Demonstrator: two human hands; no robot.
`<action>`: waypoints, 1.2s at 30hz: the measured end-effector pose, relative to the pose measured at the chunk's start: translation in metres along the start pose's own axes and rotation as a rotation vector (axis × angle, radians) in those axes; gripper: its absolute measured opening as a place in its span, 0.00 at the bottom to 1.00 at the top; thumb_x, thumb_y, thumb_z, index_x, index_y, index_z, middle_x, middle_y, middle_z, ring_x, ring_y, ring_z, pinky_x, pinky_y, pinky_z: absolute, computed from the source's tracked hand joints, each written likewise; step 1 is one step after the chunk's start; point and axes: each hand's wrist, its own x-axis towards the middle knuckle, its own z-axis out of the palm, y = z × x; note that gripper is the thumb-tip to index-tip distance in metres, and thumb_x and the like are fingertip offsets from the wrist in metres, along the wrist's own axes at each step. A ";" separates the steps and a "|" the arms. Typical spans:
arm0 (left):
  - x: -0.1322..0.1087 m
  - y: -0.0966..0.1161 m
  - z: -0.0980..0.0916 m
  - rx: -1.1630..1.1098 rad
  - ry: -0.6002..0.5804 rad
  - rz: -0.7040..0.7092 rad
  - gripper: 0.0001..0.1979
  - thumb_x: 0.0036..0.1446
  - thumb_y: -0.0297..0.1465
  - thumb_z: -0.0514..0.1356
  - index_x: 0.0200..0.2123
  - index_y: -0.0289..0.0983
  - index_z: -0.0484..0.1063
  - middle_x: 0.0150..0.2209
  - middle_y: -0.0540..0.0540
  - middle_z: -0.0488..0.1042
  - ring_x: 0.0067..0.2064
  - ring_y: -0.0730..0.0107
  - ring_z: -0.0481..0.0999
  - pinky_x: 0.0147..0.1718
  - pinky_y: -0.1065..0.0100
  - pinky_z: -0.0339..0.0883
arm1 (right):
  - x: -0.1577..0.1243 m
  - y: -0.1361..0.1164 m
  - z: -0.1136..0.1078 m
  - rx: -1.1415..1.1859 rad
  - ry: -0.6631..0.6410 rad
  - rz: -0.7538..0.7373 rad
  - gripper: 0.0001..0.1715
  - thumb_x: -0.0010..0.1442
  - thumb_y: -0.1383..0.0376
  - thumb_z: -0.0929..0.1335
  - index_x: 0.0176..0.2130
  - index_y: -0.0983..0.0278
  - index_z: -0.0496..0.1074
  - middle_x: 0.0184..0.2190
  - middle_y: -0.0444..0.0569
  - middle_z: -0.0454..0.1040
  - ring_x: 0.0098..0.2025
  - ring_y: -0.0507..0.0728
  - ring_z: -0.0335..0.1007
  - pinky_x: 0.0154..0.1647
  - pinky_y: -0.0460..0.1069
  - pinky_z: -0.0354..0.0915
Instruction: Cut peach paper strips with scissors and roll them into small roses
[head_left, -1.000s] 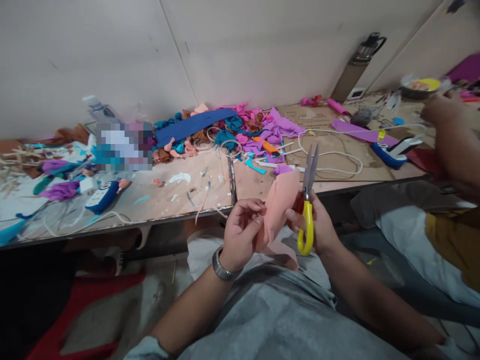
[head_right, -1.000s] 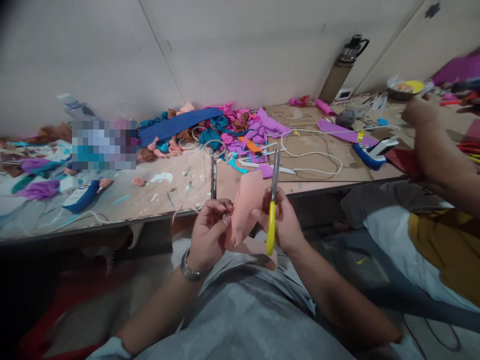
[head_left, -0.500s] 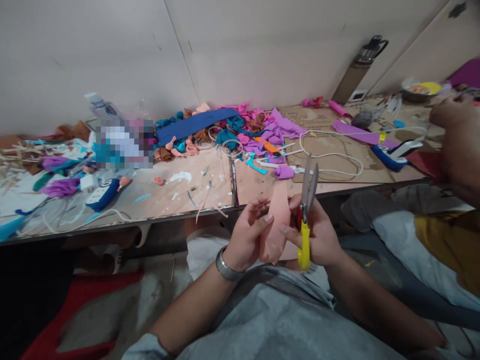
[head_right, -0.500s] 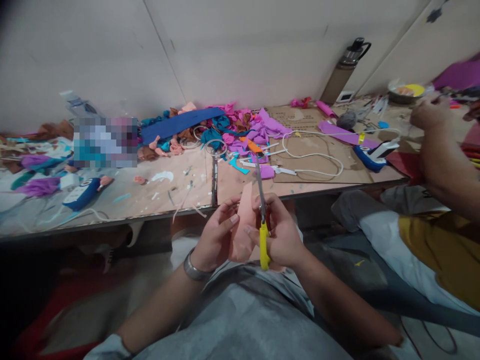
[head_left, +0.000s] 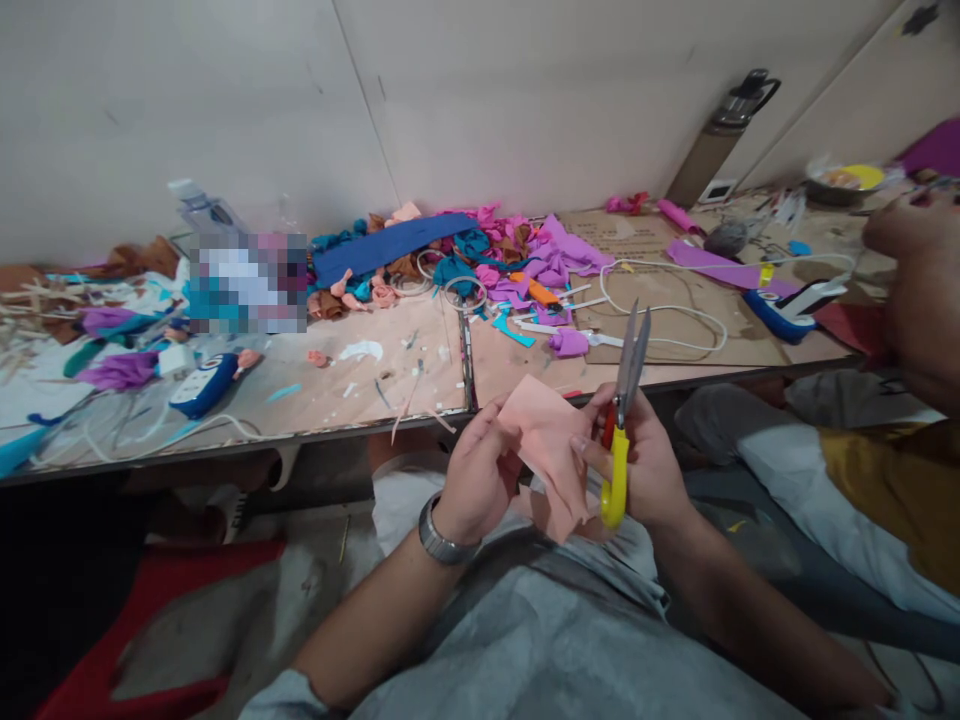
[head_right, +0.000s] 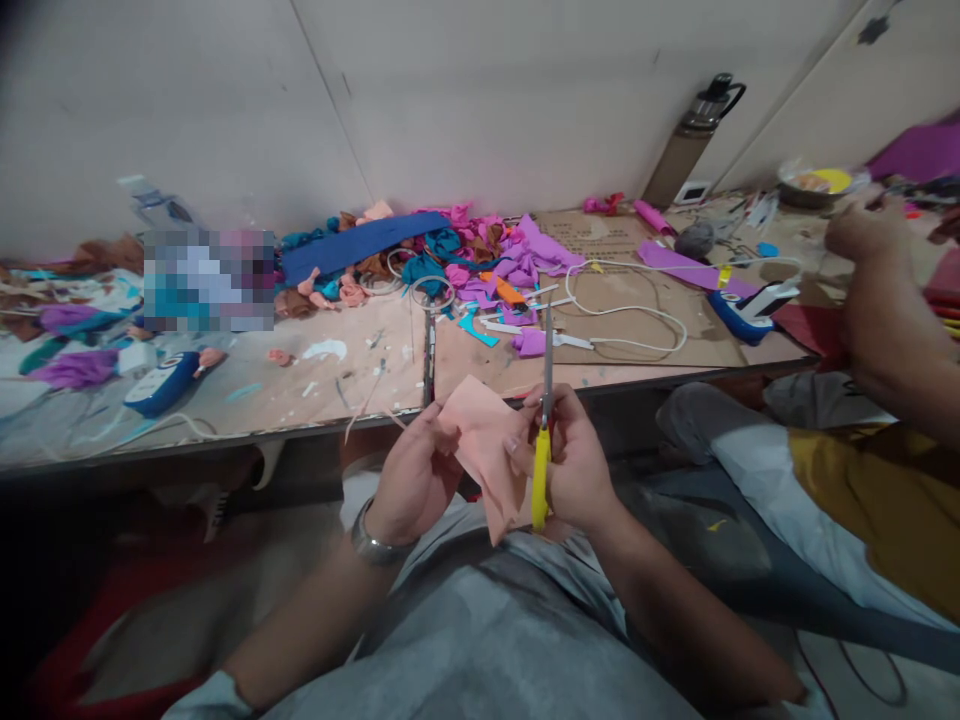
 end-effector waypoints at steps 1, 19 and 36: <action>0.001 0.000 0.000 -0.010 0.011 -0.005 0.12 0.50 0.27 0.66 0.41 0.36 0.78 0.37 0.48 0.79 0.35 0.75 0.76 0.37 0.74 0.71 | 0.001 -0.001 -0.001 -0.017 0.025 -0.019 0.28 0.47 0.63 0.80 0.42 0.55 0.65 0.29 0.38 0.65 0.27 0.50 0.61 0.27 0.44 0.61; 0.005 -0.010 -0.011 -0.127 -0.089 -0.128 0.24 0.50 0.47 0.71 0.41 0.34 0.77 0.35 0.46 0.78 0.34 0.72 0.77 0.34 0.72 0.72 | 0.018 0.007 -0.013 -0.078 0.240 -0.160 0.29 0.45 0.66 0.79 0.42 0.57 0.65 0.35 0.38 0.64 0.30 0.48 0.62 0.31 0.42 0.64; 0.038 -0.020 -0.012 0.437 0.089 0.321 0.13 0.53 0.28 0.64 0.44 0.36 0.74 0.45 0.46 0.77 0.47 0.66 0.73 0.49 0.68 0.66 | 0.010 0.001 0.000 -0.214 0.167 -0.259 0.27 0.46 0.69 0.79 0.42 0.57 0.65 0.33 0.38 0.66 0.26 0.47 0.62 0.24 0.41 0.62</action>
